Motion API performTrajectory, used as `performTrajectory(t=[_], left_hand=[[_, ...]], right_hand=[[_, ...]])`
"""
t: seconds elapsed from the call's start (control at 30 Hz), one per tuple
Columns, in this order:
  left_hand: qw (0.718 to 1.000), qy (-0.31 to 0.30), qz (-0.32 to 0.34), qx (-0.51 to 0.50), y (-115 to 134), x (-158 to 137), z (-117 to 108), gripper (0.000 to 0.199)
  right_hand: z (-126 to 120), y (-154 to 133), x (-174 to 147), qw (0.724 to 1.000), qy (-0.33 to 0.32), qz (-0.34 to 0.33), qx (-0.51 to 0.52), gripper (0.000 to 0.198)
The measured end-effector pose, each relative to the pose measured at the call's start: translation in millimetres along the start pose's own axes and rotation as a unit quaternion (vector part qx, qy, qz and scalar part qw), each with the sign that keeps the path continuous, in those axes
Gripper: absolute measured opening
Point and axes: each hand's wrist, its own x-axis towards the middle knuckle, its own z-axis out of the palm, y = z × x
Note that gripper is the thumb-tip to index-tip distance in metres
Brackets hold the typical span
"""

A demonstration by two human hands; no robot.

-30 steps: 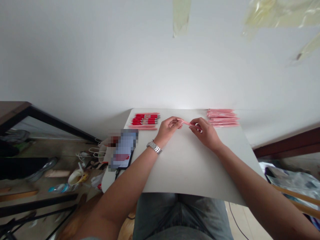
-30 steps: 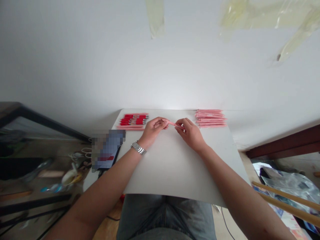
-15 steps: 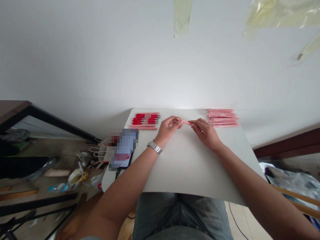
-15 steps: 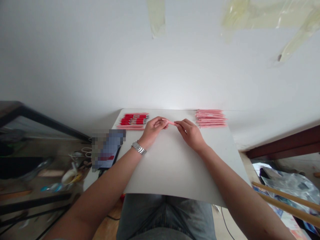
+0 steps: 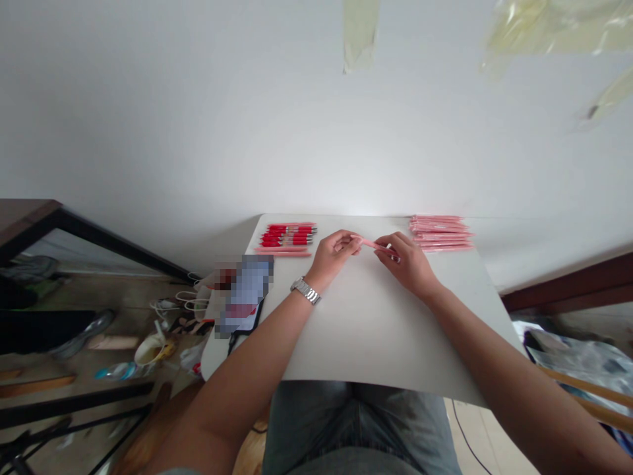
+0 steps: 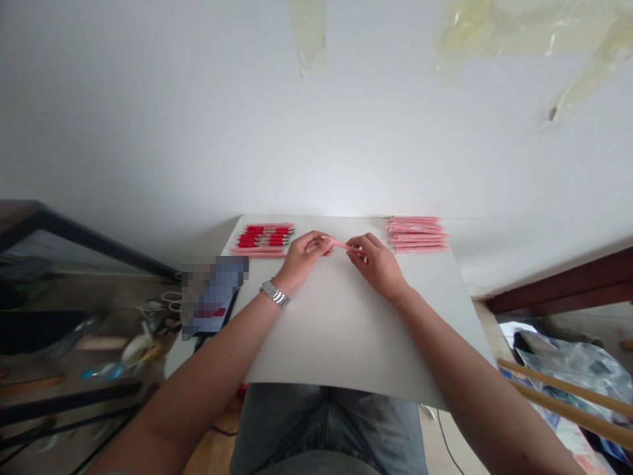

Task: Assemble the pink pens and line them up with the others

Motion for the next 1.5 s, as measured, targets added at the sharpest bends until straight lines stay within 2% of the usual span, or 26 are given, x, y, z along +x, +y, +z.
performTrajectory(t=[0.13,0.23,0.43,0.63,0.97,1.13,1.27,1.5], left_hand=[[1.0,-0.005,0.005,-0.001,0.8,0.4,0.2,0.035],[1.0,-0.002,0.006,-0.004,0.7,0.7,0.1,0.034],[1.0,0.005,0.007,-0.011,0.9,0.4,0.5,0.034],[1.0,0.019,-0.005,-0.018,-3.0,1.6,-0.5,0.034],[1.0,0.015,-0.001,-0.017,-1.3,1.8,0.0,0.033],[0.999,0.018,-0.006,-0.03,-0.7,0.8,0.4,0.034],[0.999,0.019,-0.008,-0.037,-1.8,0.5,0.1,0.033],[0.999,0.022,-0.014,-0.036,-2.8,1.4,-0.3,0.035]], right_hand=[[0.7,-1.4,-0.8,1.0,0.001,0.018,0.005,0.016],[-0.1,-4.8,-0.7,1.0,0.004,0.017,0.015,0.023],[-2.4,-6.1,2.2,1.0,0.002,-0.022,0.002,0.034],[-2.0,-5.8,3.8,0.999,0.012,-0.03,-0.022,0.029],[1.5,1.1,-0.5,1.0,0.002,0.01,0.008,0.016],[1.4,-3.0,0.4,1.0,0.023,0.001,0.0,0.023],[-0.5,-4.9,2.7,0.999,0.015,-0.028,-0.017,0.031],[-1.7,-6.0,3.5,1.0,0.019,-0.023,-0.01,0.022]])
